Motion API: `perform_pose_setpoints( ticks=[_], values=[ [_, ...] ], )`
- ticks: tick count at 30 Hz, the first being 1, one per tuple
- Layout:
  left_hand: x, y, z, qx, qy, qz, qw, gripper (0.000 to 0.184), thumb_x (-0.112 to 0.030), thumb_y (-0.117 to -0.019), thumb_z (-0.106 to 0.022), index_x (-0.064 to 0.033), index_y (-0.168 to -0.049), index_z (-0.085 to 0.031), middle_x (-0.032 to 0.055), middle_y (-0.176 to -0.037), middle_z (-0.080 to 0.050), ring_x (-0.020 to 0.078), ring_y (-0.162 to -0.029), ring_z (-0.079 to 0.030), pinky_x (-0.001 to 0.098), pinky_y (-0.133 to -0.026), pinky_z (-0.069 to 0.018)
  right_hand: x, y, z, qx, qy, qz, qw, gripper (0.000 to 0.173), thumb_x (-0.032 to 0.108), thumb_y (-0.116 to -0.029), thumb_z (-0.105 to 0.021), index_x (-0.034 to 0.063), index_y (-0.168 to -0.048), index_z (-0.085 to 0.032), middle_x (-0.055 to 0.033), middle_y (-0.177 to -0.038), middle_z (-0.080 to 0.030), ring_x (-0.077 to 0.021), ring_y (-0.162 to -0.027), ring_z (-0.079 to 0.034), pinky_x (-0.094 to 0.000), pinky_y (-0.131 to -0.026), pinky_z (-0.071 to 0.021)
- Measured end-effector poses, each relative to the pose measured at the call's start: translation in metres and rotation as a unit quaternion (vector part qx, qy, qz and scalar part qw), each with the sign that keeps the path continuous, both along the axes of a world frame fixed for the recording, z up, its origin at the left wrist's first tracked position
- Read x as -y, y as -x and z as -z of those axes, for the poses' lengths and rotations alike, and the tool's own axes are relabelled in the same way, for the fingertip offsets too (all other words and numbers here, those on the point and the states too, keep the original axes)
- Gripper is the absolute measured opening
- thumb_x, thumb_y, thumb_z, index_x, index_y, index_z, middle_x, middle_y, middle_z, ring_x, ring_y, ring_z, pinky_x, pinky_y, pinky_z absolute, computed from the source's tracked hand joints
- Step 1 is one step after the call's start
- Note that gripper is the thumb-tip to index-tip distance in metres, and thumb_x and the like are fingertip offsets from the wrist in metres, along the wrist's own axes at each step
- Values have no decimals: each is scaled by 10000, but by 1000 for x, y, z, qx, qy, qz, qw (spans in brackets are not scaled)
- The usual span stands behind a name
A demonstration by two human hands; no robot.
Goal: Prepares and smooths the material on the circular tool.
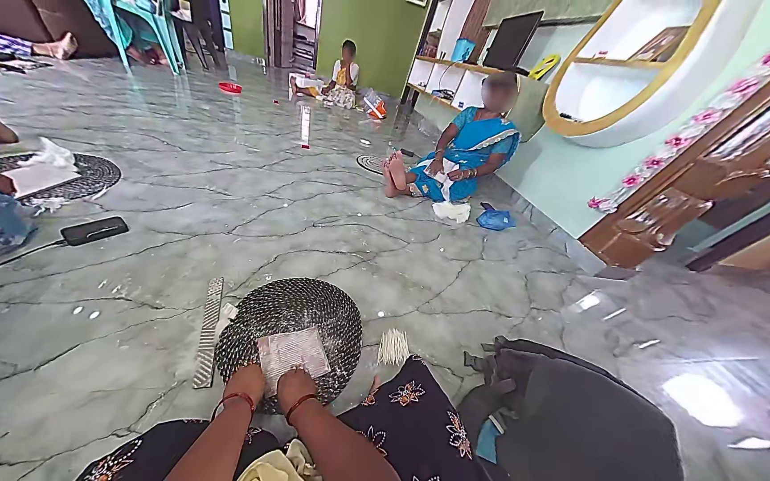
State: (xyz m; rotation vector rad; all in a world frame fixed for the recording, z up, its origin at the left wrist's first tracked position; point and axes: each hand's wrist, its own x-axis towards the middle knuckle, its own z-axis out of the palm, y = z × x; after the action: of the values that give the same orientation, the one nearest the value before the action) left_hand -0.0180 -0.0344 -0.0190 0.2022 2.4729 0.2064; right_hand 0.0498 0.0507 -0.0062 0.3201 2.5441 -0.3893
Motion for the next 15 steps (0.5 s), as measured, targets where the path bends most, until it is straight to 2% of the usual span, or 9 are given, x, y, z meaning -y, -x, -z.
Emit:
perform_pose_setpoints(
  ticks=[1,3,4,5,8,10,12,15],
  values=[
    [0,0,-1,1,-2,-2,1000,353,-144,-1050,-549,93,-1304,-616,297,-1404,-594,424,-1351,-567,580,-1095,-479,-1,1,4,-17,-4,7,1000,382,27,-1015,-525,-101,-1374,-559,-288,-1471,-523,-443,-1388,-492,-590,-1123,-419],
    [1,1,-2,2,-10,-10,1000,337,-144,-1044,-556,75,-1288,-636,282,-1393,-609,415,-1341,-578,585,-1086,-483,-7,7,17,-33,-17,-12,999,684,57,-979,-607,-48,-1586,-309,-267,-1642,-318,-447,-1528,-292,-643,-1215,-253],
    [0,2,-1,1,-14,-16,1000,328,-145,-1041,-561,64,-1280,-646,274,-1391,-615,410,-1338,-582,587,-1081,-487,-12,11,21,-31,-23,-29,999,808,87,-962,-649,-6,-1631,-205,-232,-1691,-228,-427,-1566,-208,-668,-1230,-183],
    [-1,4,0,-2,-16,-19,1000,326,-142,-1038,-563,56,-1282,-647,266,-1395,-615,408,-1340,-581,585,-1082,-488,-16,14,22,-27,-25,-45,998,884,112,-946,-687,21,-1647,-156,-202,-1712,-181,-405,-1587,-151,-684,-1235,-133],
    [-3,9,2,-9,-21,-20,1000,333,-155,-1058,-539,58,-1292,-642,274,-1400,-609,415,-1349,-571,582,-1094,-478,-25,19,24,-3,-18,-74,997,871,140,-974,-660,44,-1656,-127,-154,-1737,-105,-362,-1609,-55,-681,-1244,-84],
    [-3,11,1,-8,-16,-14,1000,333,-151,-1053,-549,68,-1286,-644,281,-1401,-605,418,-1352,-567,584,-1097,-474,-26,20,27,-6,-7,-74,997,825,105,-982,-630,39,-1652,-153,-162,-1733,-125,-365,-1604,-94,-651,-1252,-123],
    [-4,10,-1,-3,-11,-7,1000,346,-146,-1030,-583,84,-1283,-637,297,-1405,-594,431,-1355,-559,593,-1095,-471,-25,19,28,-17,-1,-66,998,752,36,-984,-592,7,-1633,-214,-198,-1710,-194,-387,-1588,-168,-612,-1256,-181],
    [-4,9,0,-4,-5,1,1000,359,-153,-1016,-605,93,-1276,-635,296,-1403,-594,435,-1354,-558,583,-1091,-478,-17,15,25,-28,14,-29,999,567,26,-1055,-440,-36,-1598,-289,-227,-1681,-262,-386,-1577,-212,-549,-1275,-190]
  ],
)
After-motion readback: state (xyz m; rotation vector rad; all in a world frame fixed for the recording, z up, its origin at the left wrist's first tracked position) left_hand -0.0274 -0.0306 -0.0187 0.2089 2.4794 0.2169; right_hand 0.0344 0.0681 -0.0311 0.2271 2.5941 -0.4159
